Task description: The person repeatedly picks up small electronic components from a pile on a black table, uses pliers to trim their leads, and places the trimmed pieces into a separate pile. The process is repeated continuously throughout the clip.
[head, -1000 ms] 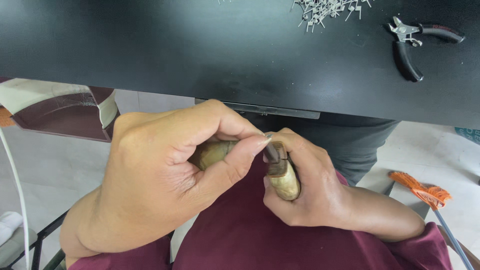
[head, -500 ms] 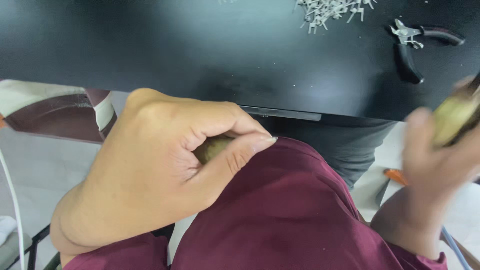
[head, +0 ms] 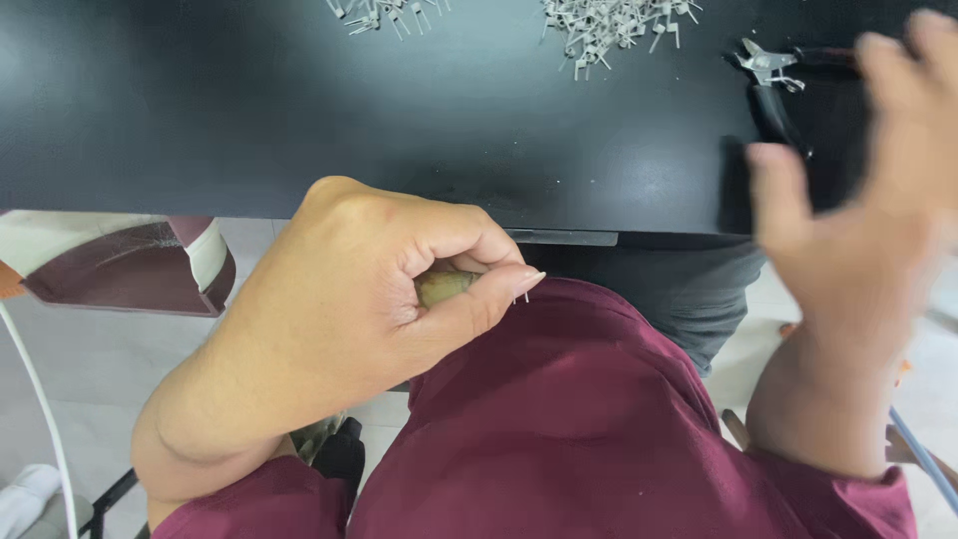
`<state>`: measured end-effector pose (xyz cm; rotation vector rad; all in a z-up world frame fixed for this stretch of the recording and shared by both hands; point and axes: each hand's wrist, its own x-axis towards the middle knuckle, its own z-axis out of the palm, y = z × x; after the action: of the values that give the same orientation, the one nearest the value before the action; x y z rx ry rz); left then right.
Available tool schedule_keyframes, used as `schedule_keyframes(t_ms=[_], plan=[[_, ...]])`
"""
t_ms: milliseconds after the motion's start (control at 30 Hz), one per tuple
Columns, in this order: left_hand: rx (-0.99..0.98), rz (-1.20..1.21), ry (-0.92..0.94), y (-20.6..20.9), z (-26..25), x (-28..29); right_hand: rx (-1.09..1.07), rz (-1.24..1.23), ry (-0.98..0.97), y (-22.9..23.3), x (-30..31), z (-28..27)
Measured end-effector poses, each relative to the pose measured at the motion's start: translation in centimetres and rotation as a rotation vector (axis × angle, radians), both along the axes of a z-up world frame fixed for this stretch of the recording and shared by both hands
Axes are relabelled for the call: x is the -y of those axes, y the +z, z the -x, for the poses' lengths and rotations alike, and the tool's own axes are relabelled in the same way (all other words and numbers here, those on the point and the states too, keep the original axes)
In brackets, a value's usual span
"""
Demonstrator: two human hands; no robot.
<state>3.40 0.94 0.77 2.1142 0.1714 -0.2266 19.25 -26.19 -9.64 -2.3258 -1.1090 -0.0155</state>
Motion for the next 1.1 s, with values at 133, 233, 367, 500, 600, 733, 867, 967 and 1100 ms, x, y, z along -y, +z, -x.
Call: schedule_keyframes(t_ms=[133,233,367,500,600,733,867,967,1100], plan=[[0.066,0.054,0.036,-0.2,0.0,0.2,0.112,0.042,0.115,-0.3,-1.6,-0.9],[0.155,0.019,0.107,-1.4,0.1,-0.1,0.201,0.023,0.101,-0.7,-1.7,-0.9],[0.423,-0.285,0.036,-5.7,0.6,-1.1,0.259,-0.040,0.062,-1.1,-2.2,-0.9],[0.680,-0.654,0.058,-9.5,1.2,-1.2,0.179,-0.044,0.048,-0.9,-2.3,-0.8],[0.738,-0.725,0.147,-11.6,1.4,-0.6,0.152,-0.055,0.060,-1.1,-2.6,-1.0],[0.737,-0.773,0.176,-11.9,1.5,-0.3,0.155,-0.046,0.035,-0.9,-3.3,-0.2],[0.699,-0.831,0.174,-12.0,1.7,-0.3,0.278,-0.215,0.065,-2.4,-3.7,1.7],[0.671,-0.867,0.171,-12.0,1.9,0.1,0.060,-0.247,0.202,-2.0,-6.1,3.5],[0.650,-0.939,0.208,-12.2,2.2,0.4,-0.122,-0.255,0.309,-1.6,-10.0,4.6]])
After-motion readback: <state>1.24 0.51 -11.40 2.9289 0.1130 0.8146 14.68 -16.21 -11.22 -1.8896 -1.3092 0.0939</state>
